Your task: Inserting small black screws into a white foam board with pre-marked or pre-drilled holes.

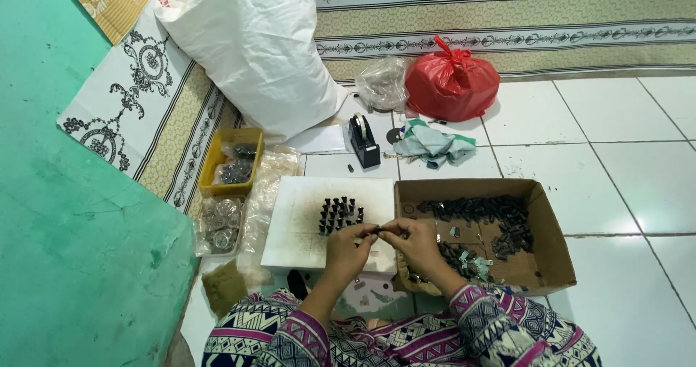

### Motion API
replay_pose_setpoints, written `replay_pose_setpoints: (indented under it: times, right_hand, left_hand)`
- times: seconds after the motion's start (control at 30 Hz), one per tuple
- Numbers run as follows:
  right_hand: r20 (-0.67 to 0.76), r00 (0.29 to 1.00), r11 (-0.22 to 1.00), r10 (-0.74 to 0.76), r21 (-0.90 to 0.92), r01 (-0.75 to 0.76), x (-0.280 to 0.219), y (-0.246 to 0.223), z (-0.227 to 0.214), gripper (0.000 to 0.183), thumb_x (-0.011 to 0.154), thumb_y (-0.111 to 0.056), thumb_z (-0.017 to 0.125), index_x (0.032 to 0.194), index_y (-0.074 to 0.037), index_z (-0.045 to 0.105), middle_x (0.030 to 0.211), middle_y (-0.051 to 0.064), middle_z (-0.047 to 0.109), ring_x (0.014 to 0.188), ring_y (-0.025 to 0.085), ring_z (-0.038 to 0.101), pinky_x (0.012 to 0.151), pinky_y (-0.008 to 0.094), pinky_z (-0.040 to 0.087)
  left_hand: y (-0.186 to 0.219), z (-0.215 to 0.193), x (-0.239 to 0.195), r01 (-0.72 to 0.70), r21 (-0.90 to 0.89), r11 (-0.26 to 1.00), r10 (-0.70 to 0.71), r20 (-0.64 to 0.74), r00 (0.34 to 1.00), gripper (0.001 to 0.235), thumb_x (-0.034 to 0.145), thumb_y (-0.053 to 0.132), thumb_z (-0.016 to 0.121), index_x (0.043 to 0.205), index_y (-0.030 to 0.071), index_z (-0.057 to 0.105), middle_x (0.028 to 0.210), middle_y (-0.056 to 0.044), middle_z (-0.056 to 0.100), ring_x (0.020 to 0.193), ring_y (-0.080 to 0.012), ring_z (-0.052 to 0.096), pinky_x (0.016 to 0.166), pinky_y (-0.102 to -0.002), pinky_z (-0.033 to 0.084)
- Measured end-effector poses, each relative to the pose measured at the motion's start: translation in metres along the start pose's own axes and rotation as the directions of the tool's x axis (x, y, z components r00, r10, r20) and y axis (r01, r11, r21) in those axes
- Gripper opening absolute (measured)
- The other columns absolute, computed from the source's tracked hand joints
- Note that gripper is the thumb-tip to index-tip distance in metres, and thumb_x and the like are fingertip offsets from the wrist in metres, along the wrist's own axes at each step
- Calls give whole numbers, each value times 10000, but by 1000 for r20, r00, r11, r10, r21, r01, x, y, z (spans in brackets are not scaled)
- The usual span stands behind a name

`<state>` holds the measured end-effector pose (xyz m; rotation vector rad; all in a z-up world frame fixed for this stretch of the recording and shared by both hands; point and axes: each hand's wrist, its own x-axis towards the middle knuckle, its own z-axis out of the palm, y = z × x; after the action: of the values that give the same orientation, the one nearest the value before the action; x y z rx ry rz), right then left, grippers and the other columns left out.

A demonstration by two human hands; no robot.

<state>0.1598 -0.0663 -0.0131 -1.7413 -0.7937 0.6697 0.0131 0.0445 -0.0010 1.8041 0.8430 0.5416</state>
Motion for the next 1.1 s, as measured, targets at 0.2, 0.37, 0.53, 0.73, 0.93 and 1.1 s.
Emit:
replay_pose_setpoints:
  times: [0.2, 0.37, 0.53, 0.73, 0.93, 1.1]
  right_hand:
    - [-76, 989, 967, -130, -230, 109, 44, 5, 4, 162, 843, -153, 814, 997, -104, 830, 827, 115, 780, 813, 234, 743, 699, 338, 609]
    - [-87, 989, 957, -120, -277, 91, 76, 26, 18, 150, 858, -142, 794, 1004, -119, 817, 866, 98, 773, 849, 257, 750, 727, 346, 616]
    - [-11, 984, 912, -177, -378, 160, 92, 32, 33, 138, 876, -126, 768, 1008, -144, 804, 895, 84, 759, 872, 265, 746, 720, 341, 620]
    - [105, 954, 771, -282, -567, 291, 95, 27, 39, 133, 872, -184, 754, 1002, -164, 774, 939, 58, 721, 941, 269, 710, 787, 382, 603]
    - [106, 969, 790, -222, -563, 243, 91, 21, 37, 143, 865, -150, 725, 1001, -156, 771, 966, 58, 717, 973, 265, 694, 806, 371, 590]
    - [50, 956, 791, -288, -550, 267, 86, 33, 18, 222, 805, -95, 747, 1014, -162, 782, 958, 73, 725, 982, 297, 705, 820, 396, 606]
  left_hand:
    - [-28, -7, 48, -232, 259, 938, 262, -88, 961, 268, 910, 86, 731, 1157, 173, 789, 1005, -51, 784, 996, -253, 723, 866, -360, 591]
    - [-21, -5, 54, -234, 253, 939, 251, -37, 967, 395, 937, 18, 644, 1315, 117, 695, 1172, -142, 736, 1145, -346, 672, 961, -461, 560]
    - [-8, -4, 52, -167, 244, 955, 163, 35, 986, 506, 955, -38, 572, 1444, 92, 586, 1320, -196, 665, 1264, -381, 610, 1039, -506, 516]
    - [-3, -4, 49, -207, 244, 947, 207, 29, 978, 502, 932, -83, 570, 1419, 37, 588, 1298, -246, 652, 1260, -432, 600, 1022, -534, 526]
    - [-15, 1, 53, -220, 262, 940, 228, -4, 974, 463, 934, -20, 597, 1383, 88, 627, 1266, -163, 664, 1230, -371, 640, 985, -476, 555]
    - [-10, 3, 48, -281, 289, 915, 309, -54, 950, 412, 934, 32, 657, 1339, 107, 668, 1221, -139, 678, 1183, -339, 672, 944, -443, 582]
